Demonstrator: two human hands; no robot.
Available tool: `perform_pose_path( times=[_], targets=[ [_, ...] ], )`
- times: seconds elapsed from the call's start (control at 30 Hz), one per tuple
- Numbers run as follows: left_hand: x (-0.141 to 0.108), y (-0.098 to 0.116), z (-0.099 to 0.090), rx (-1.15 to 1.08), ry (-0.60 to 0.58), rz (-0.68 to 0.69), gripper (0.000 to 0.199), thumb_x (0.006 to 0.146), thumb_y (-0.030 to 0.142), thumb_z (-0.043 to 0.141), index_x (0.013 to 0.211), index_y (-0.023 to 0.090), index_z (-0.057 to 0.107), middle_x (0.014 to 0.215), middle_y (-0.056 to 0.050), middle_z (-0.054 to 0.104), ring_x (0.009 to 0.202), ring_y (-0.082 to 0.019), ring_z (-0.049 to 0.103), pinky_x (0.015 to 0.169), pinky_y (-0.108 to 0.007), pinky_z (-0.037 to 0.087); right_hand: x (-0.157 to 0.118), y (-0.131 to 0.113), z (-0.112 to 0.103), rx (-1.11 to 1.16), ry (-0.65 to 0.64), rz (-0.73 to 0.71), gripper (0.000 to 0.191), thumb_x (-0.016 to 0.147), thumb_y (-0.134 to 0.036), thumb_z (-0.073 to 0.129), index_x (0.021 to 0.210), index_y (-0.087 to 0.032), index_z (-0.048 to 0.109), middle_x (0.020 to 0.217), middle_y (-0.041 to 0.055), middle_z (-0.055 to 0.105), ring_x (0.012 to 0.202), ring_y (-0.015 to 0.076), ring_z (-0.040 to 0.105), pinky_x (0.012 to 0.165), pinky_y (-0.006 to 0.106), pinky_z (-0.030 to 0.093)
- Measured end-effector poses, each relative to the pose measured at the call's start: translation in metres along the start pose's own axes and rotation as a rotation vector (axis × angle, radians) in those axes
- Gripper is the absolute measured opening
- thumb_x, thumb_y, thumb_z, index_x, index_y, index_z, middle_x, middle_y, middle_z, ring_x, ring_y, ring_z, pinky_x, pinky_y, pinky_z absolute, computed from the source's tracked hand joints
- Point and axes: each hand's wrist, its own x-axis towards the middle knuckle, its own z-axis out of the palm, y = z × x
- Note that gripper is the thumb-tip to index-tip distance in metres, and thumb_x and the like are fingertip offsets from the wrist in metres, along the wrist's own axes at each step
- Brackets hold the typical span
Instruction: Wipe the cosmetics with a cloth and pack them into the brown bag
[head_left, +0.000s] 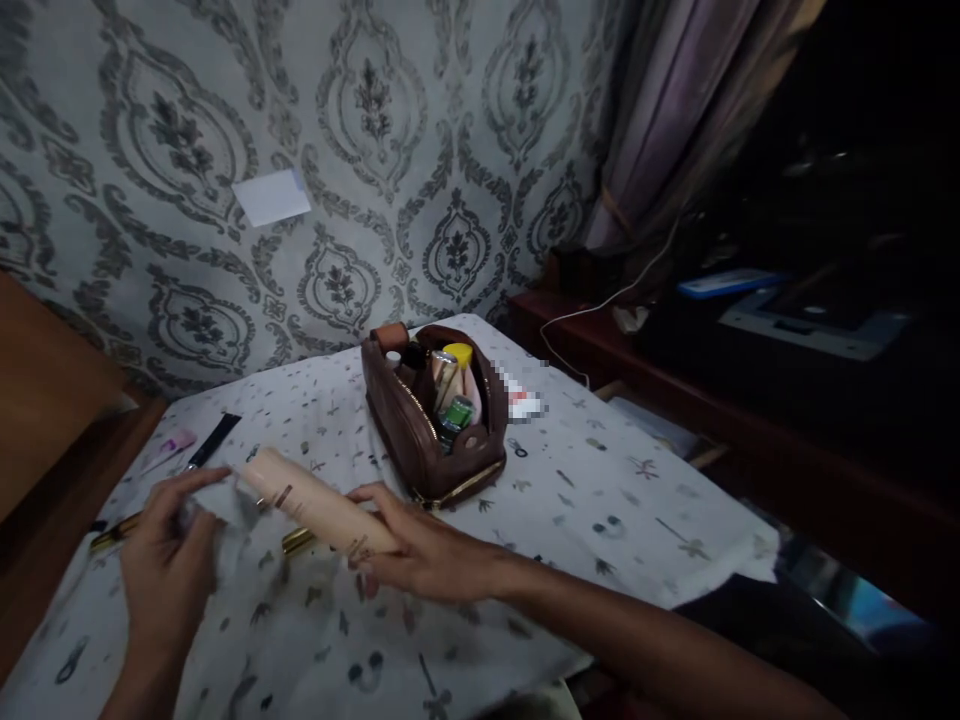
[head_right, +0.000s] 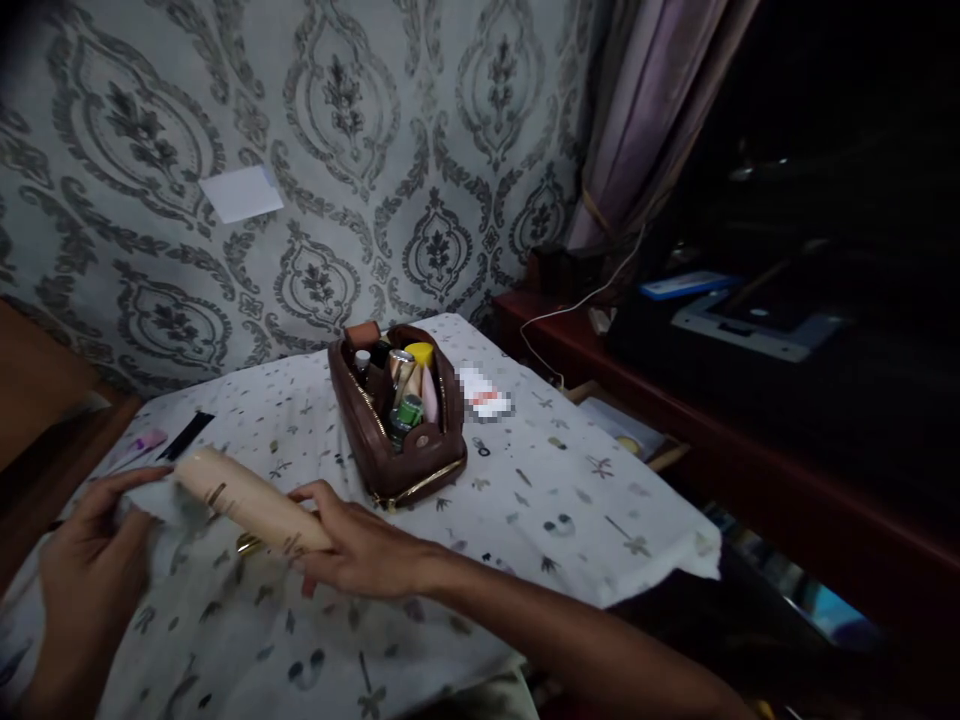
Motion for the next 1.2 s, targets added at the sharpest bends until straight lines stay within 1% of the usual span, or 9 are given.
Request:
perform_pose_path(
  times=[0.13,0.23,0.37,0.5,0.6,0.7,0.8,0.97,1.2],
  targets=[
    [-0.009,-0.042,0.006,0.041,-0.445,0.108,0.028,0.085,0.043,0.057,0.102,0.026,0.072,0.112,-0.005,0.071,0.102,-0.027,0.067,0.088,-0.038,0.055,-0.028,-0.026,-0.034,0.207,0.103,-0.009,0.035,0.087,-0.033,0.062,0.117,-0.025,0.046,0.101,0.0045,0.068,0.079,0.0163,0.067,0.054,0.02,0.042],
    [-0.009,-0.043,0.009,0.102,-0.517,0.176,0.037,0.085,0.051,0.06,0.115,0.032,0.07,0.123,-0.005,0.07,0.109,-0.028,0.068,0.086,-0.038,0.058,-0.046,-0.043,-0.065,0.266,0.225,-0.07,0.037,0.084,-0.03,0.067,0.118,-0.023,0.054,0.096,0.0038,0.07,0.074,0.0162,0.069,0.048,0.019,0.038],
    [0.013,0.014,0.02,0.056,-0.439,0.264,0.03,0.092,0.047,0.054,0.114,0.032,0.068,0.119,-0.005,0.069,0.107,-0.024,0.068,0.085,-0.034,0.058,-0.061,-0.063,-0.106,0.144,0.513,-0.166,0.042,0.081,-0.025,0.073,0.122,-0.02,0.065,0.073,0.0016,0.071,0.059,0.0141,0.063,0.044,0.019,0.038],
    [0.039,0.079,0.057,0.038,-0.412,0.507,0.033,0.097,0.039,0.048,0.126,0.029,0.061,0.127,-0.009,0.063,0.112,-0.023,0.065,0.087,-0.032,0.056,-0.061,-0.08,-0.134,-0.028,0.665,-0.271,0.034,0.079,-0.025,0.076,0.113,-0.019,0.072,0.066,0.0011,0.069,0.054,0.0112,0.06,0.04,0.017,0.035],
    [0.052,0.105,0.088,0.109,-0.407,0.635,0.04,0.1,0.031,0.042,0.138,0.029,0.053,0.128,-0.012,0.059,0.113,-0.026,0.062,0.087,-0.036,0.056,-0.057,-0.09,-0.148,-0.11,0.739,-0.273,0.038,0.076,-0.028,0.079,0.112,-0.019,0.069,0.069,-0.0001,0.07,0.053,0.0105,0.062,0.039,0.016,0.036],
    [0.059,0.113,0.103,0.166,-0.463,0.64,0.042,0.101,0.026,0.038,0.141,0.029,0.049,0.126,-0.013,0.056,0.111,-0.027,0.062,0.086,-0.041,0.057,-0.048,-0.096,-0.163,-0.192,0.791,-0.246,0.042,0.074,-0.031,0.081,0.11,-0.019,0.063,0.065,-0.0022,0.068,0.045,0.0088,0.057,0.037,0.017,0.037],
    [0.06,0.109,0.103,0.192,-0.497,0.632,0.042,0.101,0.025,0.037,0.141,0.029,0.048,0.129,-0.013,0.053,0.111,-0.026,0.062,0.083,-0.04,0.059,-0.035,-0.102,-0.181,-0.279,0.753,-0.199,0.035,0.077,-0.034,0.079,0.103,-0.021,0.059,0.057,-0.0044,0.065,0.04,0.0086,0.053,0.035,0.018,0.035],
    [0.055,0.091,0.098,0.263,-0.487,0.658,0.049,0.098,0.025,0.045,0.146,0.033,0.042,0.135,-0.012,0.05,0.096,-0.019,0.066,0.073,-0.029,0.061,0.003,-0.109,-0.211,-0.393,0.553,-0.086,0.015,0.084,-0.025,0.069,0.094,-0.019,0.059,0.05,-0.0073,0.057,0.038,0.0074,0.049,0.037,0.018,0.034],
    [0.046,0.084,0.105,0.309,-0.443,0.639,0.064,0.097,0.018,0.043,0.154,0.042,0.026,0.134,-0.011,0.05,0.097,-0.018,0.066,0.066,-0.022,0.06,0.058,-0.107,-0.22,-0.554,0.26,0.089,0.015,0.076,-0.009,0.07,0.079,-0.02,0.06,0.06,-0.0033,0.062,0.046,0.0097,0.056,0.039,0.021,0.04]
  ],
)
